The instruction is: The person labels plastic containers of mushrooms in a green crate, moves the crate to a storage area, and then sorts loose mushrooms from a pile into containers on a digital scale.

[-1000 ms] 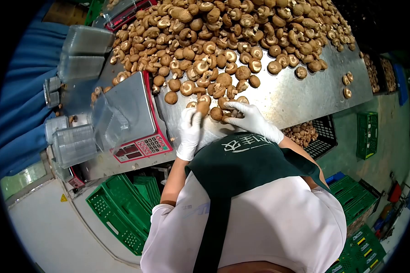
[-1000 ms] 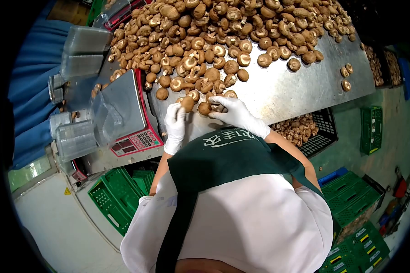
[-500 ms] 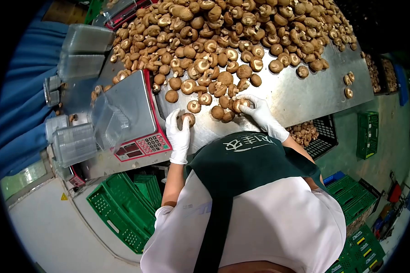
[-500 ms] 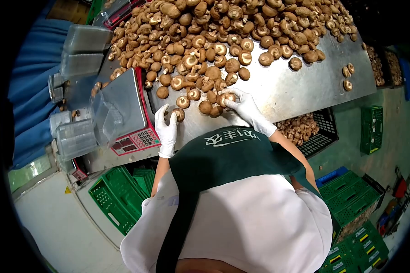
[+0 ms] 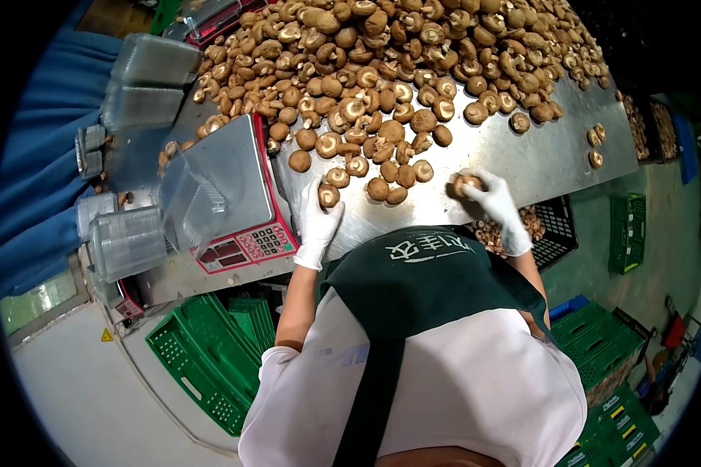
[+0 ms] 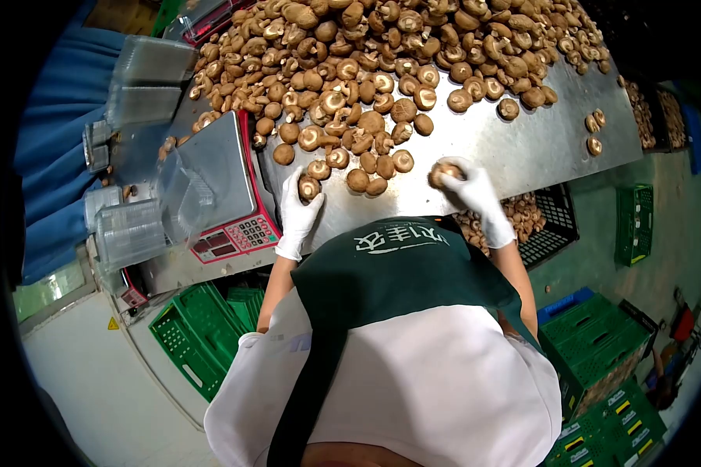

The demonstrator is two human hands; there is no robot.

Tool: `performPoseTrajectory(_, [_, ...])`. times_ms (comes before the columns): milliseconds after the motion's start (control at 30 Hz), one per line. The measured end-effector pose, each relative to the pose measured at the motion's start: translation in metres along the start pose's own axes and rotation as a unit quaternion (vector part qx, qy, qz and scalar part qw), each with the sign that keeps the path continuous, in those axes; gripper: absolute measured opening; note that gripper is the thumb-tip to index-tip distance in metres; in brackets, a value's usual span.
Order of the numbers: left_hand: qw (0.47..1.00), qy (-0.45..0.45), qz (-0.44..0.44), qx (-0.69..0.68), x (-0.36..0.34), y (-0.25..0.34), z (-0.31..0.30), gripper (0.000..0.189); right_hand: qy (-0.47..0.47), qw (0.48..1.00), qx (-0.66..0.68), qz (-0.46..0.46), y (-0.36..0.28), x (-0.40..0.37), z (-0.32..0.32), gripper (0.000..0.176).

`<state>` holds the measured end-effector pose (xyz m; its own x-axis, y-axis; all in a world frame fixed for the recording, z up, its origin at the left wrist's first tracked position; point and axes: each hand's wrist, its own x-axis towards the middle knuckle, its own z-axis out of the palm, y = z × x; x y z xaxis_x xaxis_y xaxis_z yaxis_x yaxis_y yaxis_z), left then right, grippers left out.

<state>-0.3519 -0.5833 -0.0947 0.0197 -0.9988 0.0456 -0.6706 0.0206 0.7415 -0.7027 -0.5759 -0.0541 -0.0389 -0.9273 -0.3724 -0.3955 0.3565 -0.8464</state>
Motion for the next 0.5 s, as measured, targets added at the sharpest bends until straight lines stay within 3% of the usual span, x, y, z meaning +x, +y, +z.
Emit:
performPoseTrajectory(67, [0.998, -0.020, 0.017, 0.049, 0.007, 0.011, 0.002, 0.073, -0.007, 0.997, -0.058, 0.045, 0.018, -0.016, -0.031, 0.036])
performPoseTrajectory(100, [0.994, -0.036, 0.032, 0.099, 0.011, 0.013, 0.004, 0.077, 0.014, 0.984, -0.152, 0.092, 0.019, -0.026, -0.045, 0.039])
performPoseTrajectory(167, [0.995, -0.067, 0.027, 0.062, 0.018, 0.007, 0.016, 0.082, 0.007, 0.962, -0.221, 0.163, 0.028, -0.042, -0.066, 0.046])
performPoseTrajectory(233, [0.989, -0.083, 0.098, 0.068, 0.024, -0.001, 0.029, 0.084, 0.110, 0.910, -0.392, 0.078, 0.029, -0.058, -0.066, 0.054])
performPoseTrajectory(367, [0.986, -0.109, 0.129, 0.016, 0.030, 0.003, 0.031, 0.095, 0.094, 0.976, -0.193, 0.049, 0.002, -0.045, -0.033, 0.080])
performPoseTrajectory(400, [0.986, -0.133, 0.103, -0.013, 0.032, 0.004, 0.028, 0.107, 0.107, 0.971, -0.211, -0.008, 0.009, -0.035, -0.012, 0.089])
performPoseTrajectory(433, [0.985, -0.136, 0.108, -0.015, 0.032, 0.009, 0.023, 0.107, 0.119, 0.964, -0.230, -0.065, 0.015, -0.025, 0.010, 0.098])
performPoseTrajectory(500, [0.986, -0.148, 0.074, 0.009, 0.031, 0.023, 0.015, 0.120, 0.093, 0.936, -0.337, -0.050, -0.015, -0.011, 0.049, 0.111])
